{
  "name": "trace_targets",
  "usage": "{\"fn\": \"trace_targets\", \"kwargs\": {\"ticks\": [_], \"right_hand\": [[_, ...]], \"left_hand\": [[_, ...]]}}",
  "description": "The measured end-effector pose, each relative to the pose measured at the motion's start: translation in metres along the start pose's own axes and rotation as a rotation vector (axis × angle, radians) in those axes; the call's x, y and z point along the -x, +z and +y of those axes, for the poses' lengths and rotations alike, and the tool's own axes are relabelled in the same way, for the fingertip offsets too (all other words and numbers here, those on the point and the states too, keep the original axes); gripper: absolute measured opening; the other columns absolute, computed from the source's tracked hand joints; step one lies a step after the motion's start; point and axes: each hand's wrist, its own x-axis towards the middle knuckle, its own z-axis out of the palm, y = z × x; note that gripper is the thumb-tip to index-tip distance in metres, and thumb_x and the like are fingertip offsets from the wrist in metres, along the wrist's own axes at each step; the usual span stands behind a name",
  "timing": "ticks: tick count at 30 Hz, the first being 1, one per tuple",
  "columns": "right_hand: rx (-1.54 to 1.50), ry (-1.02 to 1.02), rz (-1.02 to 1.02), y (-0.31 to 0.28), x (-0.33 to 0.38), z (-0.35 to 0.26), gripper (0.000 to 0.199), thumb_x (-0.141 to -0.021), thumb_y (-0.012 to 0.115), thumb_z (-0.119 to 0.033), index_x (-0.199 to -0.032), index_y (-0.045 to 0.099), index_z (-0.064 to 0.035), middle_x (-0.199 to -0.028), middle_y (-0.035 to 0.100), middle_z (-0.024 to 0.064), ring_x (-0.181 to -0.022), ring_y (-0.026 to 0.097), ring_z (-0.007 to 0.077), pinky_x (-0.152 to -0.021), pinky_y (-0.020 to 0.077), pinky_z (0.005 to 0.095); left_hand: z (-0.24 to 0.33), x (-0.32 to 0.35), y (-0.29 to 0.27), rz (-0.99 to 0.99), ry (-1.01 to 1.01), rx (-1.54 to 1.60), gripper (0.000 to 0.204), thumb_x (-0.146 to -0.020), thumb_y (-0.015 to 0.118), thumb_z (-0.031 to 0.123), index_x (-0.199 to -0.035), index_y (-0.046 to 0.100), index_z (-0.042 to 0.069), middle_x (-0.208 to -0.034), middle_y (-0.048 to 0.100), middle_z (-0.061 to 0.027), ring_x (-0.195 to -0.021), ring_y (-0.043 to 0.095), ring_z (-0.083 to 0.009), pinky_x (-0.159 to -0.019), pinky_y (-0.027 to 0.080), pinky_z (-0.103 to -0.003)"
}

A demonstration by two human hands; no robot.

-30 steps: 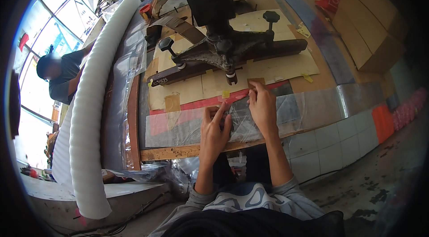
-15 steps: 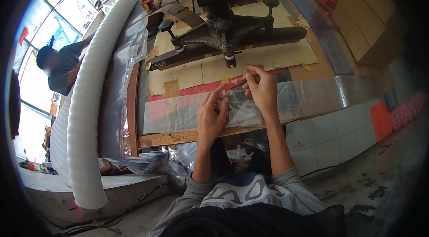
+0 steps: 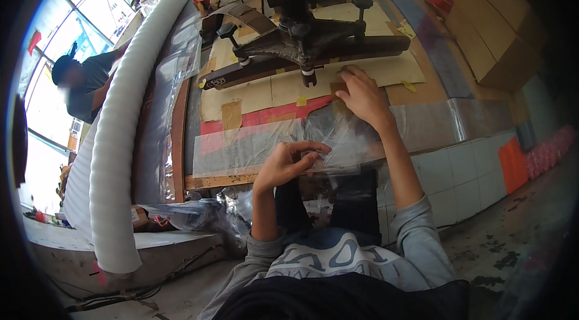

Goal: The person aligns layers of clear plastic film and a red strip on a workbench and uses a foot-pedal operated vertical heat-sealing press to seal them together.

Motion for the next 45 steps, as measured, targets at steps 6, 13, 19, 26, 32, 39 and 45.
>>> {"fn": "trace_targets", "kwargs": {"ticks": [6,13,19,26,32,39,45], "right_hand": [[-0.032,-0.197,-0.191,0.016,-0.016,0.009,0.041,-0.076,0.064,-0.009,-0.116,0.056,-0.0006,-0.104,0.056,0.0155,-0.107,0.050,0.0324,-0.091,0.0408,0.0402],[0.015,-0.060,-0.355,0.019,-0.021,0.015,0.044,-0.073,0.066,-0.009,-0.115,0.057,-0.0045,-0.109,0.053,0.0140,-0.103,0.052,0.0292,-0.092,0.0401,0.0345],[-0.064,-0.066,-0.217,0.025,-0.024,0.020,0.039,-0.069,0.066,-0.008,-0.108,0.059,-0.0031,-0.102,0.058,0.0122,-0.099,0.055,0.0282,-0.088,0.0421,0.0346],[-0.134,0.127,-0.436,0.019,-0.033,0.016,0.028,-0.070,0.064,-0.010,-0.097,0.059,-0.0040,-0.087,0.063,0.0057,-0.097,0.056,0.0281,-0.083,0.0387,0.0428],[-0.010,0.008,-0.261,0.024,-0.024,0.017,0.028,-0.072,0.065,-0.013,-0.096,0.058,-0.0027,-0.098,0.059,0.0118,-0.102,0.053,0.0315,-0.087,0.0376,0.0449],[-0.027,0.080,-0.304,0.018,-0.026,0.004,0.026,-0.071,0.065,-0.013,-0.094,0.057,-0.0014,-0.101,0.057,0.0151,-0.103,0.052,0.0356,-0.087,0.0369,0.0472],[0.146,-0.005,-0.259,0.017,-0.013,-0.004,0.027,-0.068,0.065,-0.012,-0.092,0.055,-0.0042,-0.089,0.058,0.0093,-0.098,0.051,0.0289,-0.085,0.0337,0.0413]], "left_hand": [[-0.004,-0.002,0.001,-0.021,0.019,-0.010,0.023,-0.089,0.051,0.009,-0.105,0.066,0.002,-0.072,0.062,-0.0025,-0.063,0.058,-0.0057,-0.060,0.050,-0.022],[-0.002,-0.002,0.001,-0.034,0.038,-0.037,0.023,-0.089,0.051,0.009,-0.106,0.066,0.002,-0.072,0.063,-0.0034,-0.065,0.059,-0.0055,-0.060,0.051,-0.022],[-0.006,-0.003,0.002,-0.017,0.050,-0.073,0.023,-0.089,0.051,0.008,-0.106,0.065,0.002,-0.072,0.064,-0.0044,-0.066,0.060,-0.0060,-0.063,0.054,-0.024],[-0.007,-0.003,0.003,-0.022,0.021,-0.061,0.023,-0.089,0.051,0.008,-0.106,0.066,0.003,-0.072,0.064,-0.0049,-0.067,0.063,-0.0078,-0.063,0.053,-0.023],[-0.009,-0.003,0.005,0.018,0.091,-0.074,0.025,-0.085,0.052,0.009,-0.106,0.065,0.005,-0.067,0.066,-0.0085,-0.058,0.063,-0.0134,-0.057,0.050,-0.027],[-0.003,-0.002,0.004,0.023,0.101,-0.104,0.025,-0.084,0.052,0.009,-0.105,0.065,0.005,-0.069,0.067,-0.0101,-0.058,0.064,-0.0146,-0.058,0.050,-0.027],[-0.005,-0.001,0.004,0.017,0.084,-0.095,0.022,-0.087,0.052,0.007,-0.104,0.066,0.003,-0.067,0.062,-0.0053,-0.061,0.062,-0.0093,-0.057,0.049,-0.024]]}}
